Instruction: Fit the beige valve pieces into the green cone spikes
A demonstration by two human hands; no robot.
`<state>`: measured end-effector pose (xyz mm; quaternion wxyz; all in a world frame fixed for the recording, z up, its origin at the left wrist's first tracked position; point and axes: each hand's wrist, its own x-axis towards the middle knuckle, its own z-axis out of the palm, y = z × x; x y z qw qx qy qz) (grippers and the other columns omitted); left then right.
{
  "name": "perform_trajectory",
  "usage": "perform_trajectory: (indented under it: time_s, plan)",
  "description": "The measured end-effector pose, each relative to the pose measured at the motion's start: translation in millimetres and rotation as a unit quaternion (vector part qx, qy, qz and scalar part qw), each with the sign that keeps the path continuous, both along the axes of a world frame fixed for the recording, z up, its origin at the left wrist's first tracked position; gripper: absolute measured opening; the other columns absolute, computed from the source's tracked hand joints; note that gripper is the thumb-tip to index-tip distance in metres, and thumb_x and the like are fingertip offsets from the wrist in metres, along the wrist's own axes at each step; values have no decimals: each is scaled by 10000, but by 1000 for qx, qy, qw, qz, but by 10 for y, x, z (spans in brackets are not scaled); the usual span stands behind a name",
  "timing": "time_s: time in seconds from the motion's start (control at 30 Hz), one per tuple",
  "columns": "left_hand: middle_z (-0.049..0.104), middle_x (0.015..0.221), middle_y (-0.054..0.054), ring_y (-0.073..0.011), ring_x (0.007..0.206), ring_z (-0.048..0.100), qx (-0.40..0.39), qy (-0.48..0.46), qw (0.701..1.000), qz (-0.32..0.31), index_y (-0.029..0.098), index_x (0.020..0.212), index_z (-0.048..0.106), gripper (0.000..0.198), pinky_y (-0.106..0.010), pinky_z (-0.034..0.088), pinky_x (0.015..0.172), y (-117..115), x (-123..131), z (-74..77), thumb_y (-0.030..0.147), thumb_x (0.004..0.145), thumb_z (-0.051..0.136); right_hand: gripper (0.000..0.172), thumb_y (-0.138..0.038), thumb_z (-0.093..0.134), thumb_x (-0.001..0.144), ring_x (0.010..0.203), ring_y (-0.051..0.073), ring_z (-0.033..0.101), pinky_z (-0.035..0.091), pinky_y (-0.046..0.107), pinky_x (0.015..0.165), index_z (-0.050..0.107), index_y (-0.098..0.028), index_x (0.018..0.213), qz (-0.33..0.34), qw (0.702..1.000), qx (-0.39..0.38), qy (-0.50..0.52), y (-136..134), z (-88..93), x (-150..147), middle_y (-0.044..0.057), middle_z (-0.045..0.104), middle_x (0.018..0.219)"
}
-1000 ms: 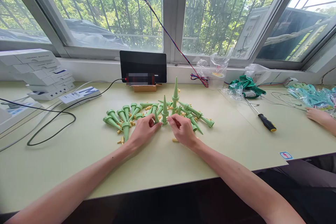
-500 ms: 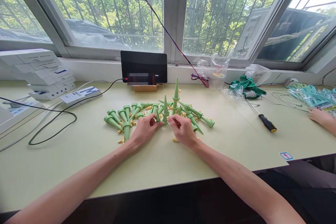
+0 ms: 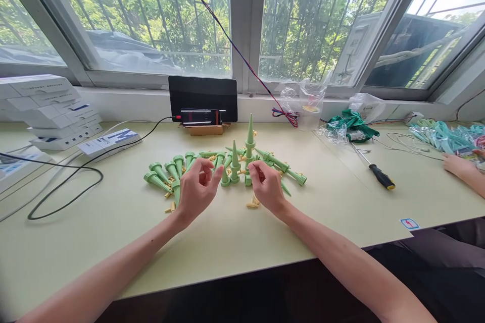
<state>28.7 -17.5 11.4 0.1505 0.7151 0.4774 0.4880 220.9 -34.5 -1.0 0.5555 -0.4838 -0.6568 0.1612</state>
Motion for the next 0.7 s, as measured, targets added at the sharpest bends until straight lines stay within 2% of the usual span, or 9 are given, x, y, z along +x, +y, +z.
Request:
perform_trajectory:
  time_s: [0.03, 0.1, 0.2, 0.27, 0.4, 0.5, 0.7]
  plan:
    - [399, 589, 57, -102, 501, 381, 23, 21, 999, -18, 204, 815, 489, 238, -238, 352, 556, -29, 12, -11, 409, 924, 541, 280, -411, 475, 981, 502, 110, 389, 340, 249, 477, 582, -200, 831, -6, 1000, 5, -3, 6, 3, 9, -17, 495, 640]
    - [421, 582, 43, -101, 511, 384, 51, 85, 991, -94, 197, 740, 500, 248, -239, 343, 560, -88, 46, -64, 348, 935, 524, 267, -393, 475, 982, 503, 110, 382, 342, 251, 485, 582, -200, 831, -16, 1000, 14, -5, 18, 7, 24, -20, 485, 632]
    - [489, 628, 19, -105, 545, 416, 41, 183, 960, -208, 190, 737, 526, 245, -246, 337, 572, -171, 103, -179, 283, 957, 472, 261, -385, 474, 982, 501, 113, 377, 337, 253, 485, 579, -203, 828, -28, 999, 25, -6, 32, 16, 41, -20, 486, 630]
    - [500, 628, 12, -104, 531, 402, 40, 229, 940, -250, 186, 712, 529, 273, -255, 312, 551, -213, 124, -239, 251, 962, 441, 266, -383, 469, 983, 497, 114, 372, 329, 254, 479, 576, -204, 819, -33, 999, 29, -8, 38, 24, 47, -19, 484, 625]
    - [504, 621, 2, -104, 504, 381, 78, 290, 916, -265, 181, 687, 531, 308, -272, 264, 512, -252, 105, -286, 230, 967, 415, 259, -350, 470, 986, 496, 116, 383, 340, 253, 491, 574, -202, 801, -36, 998, 40, -36, 44, 24, 48, -24, 481, 600]
    - [484, 604, 4, -99, 478, 355, 118, 315, 904, -265, 178, 666, 512, 322, -277, 221, 479, -263, 72, -299, 217, 969, 407, 215, -295, 481, 985, 518, 118, 435, 374, 251, 522, 597, -194, 835, -33, 992, 65, -101, 51, -12, 62, -7, 557, 641]
    - [425, 558, 30, -91, 446, 282, 190, 280, 900, -275, 176, 628, 460, 318, -269, 197, 439, -274, 35, -336, 176, 945, 433, 142, -171, 505, 967, 483, 84, 444, 357, 228, 479, 625, -172, 891, -73, 953, 173, -237, 42, -97, 182, 14, 637, 748]
